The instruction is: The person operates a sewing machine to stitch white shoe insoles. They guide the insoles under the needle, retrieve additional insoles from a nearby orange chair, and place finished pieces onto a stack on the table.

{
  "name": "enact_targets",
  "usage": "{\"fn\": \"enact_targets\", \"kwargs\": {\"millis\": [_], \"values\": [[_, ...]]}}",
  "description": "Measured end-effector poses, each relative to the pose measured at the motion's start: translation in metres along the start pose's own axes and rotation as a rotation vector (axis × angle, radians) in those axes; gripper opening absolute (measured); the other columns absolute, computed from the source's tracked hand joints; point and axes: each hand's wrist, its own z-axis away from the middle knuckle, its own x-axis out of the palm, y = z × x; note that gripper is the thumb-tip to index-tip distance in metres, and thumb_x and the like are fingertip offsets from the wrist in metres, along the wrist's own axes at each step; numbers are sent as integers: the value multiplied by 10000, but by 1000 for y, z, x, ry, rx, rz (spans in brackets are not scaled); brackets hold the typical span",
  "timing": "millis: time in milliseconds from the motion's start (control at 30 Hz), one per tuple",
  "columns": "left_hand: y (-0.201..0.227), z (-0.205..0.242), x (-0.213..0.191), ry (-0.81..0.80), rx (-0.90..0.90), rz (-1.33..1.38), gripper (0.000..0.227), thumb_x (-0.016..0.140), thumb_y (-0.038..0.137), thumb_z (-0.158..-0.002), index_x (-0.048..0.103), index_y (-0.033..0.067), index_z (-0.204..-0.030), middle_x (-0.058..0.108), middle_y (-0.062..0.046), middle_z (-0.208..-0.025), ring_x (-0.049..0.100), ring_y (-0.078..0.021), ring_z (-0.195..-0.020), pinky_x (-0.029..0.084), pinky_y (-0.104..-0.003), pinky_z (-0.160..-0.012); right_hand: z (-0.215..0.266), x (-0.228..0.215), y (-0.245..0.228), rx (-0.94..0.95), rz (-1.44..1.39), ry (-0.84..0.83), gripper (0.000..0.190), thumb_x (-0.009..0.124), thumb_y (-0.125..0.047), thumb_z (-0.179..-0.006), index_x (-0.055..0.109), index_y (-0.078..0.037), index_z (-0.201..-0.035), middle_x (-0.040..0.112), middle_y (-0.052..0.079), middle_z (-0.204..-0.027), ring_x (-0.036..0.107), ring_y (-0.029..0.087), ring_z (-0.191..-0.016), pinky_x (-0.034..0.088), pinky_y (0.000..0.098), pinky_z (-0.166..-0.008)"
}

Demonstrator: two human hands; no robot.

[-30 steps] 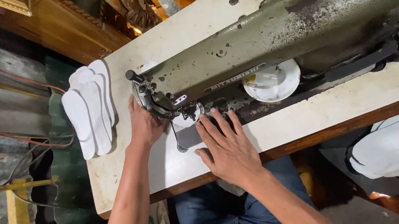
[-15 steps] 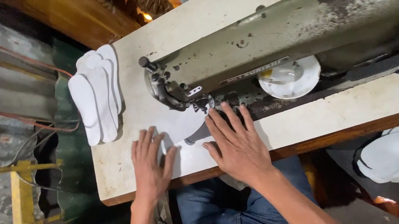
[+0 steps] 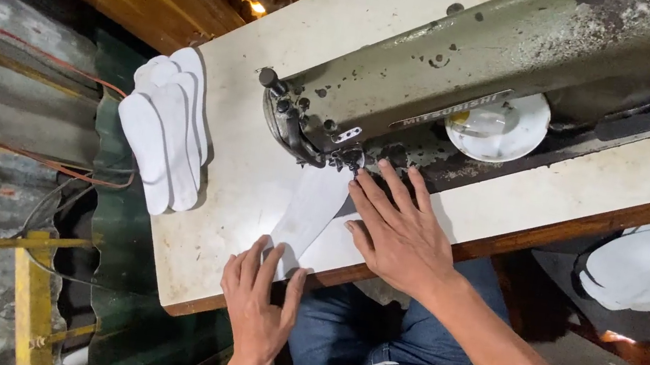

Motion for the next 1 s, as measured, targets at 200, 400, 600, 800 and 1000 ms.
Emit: {"fn": "enact_targets", "kwargs": {"millis": [200,400,600,800,1000], "values": [[14,18,0,-66,23,105,516,688,517,-891,648,151,-1253,591,-125,-1337,528,-280,-1299,277,-640,-1210,0,-5,-1,4,5,29,494,462,-268,-1044,549,-56,-1482,479,103,-1602,302,330,-1548,131,557,-1289],[33,27,1,-119,167,164,470,751,421,-904,633,191,-1297,602,-121,-1325,535,-338,-1328,271,-656,-1191,4,-3,1,-29,28,79,449,528,-195,-1030,584,-42,-1448,497,127,-1582,365,347,-1517,203,582,-1274],[47,17,3,-96,212,250,362,747,181,-950,639,194,-1295,618,-116,-1316,544,-369,-1331,294,-670,-1176,5,-4,2,-20,-76,111,350,549,-111,-1028,613,-48,-1366,528,127,-1539,415,358,-1483,240,605,-1259],[55,8,12,-74,259,269,331,755,161,-957,637,163,-1267,626,-145,-1264,560,-381,-1307,312,-660,-1165,4,-3,4,11,-140,109,315,547,-64,-1017,634,-39,-1319,558,126,-1498,430,348,-1462,262,602,-1254],[58,3,16,-41,254,275,298,773,157,-943,666,144,-1221,634,-148,-1262,572,-375,-1292,330,-645,-1167,5,-2,5,10,-155,105,332,557,-60,-1005,625,-39,-1329,555,127,-1497,423,347,-1466,251,604,-1253]]}}
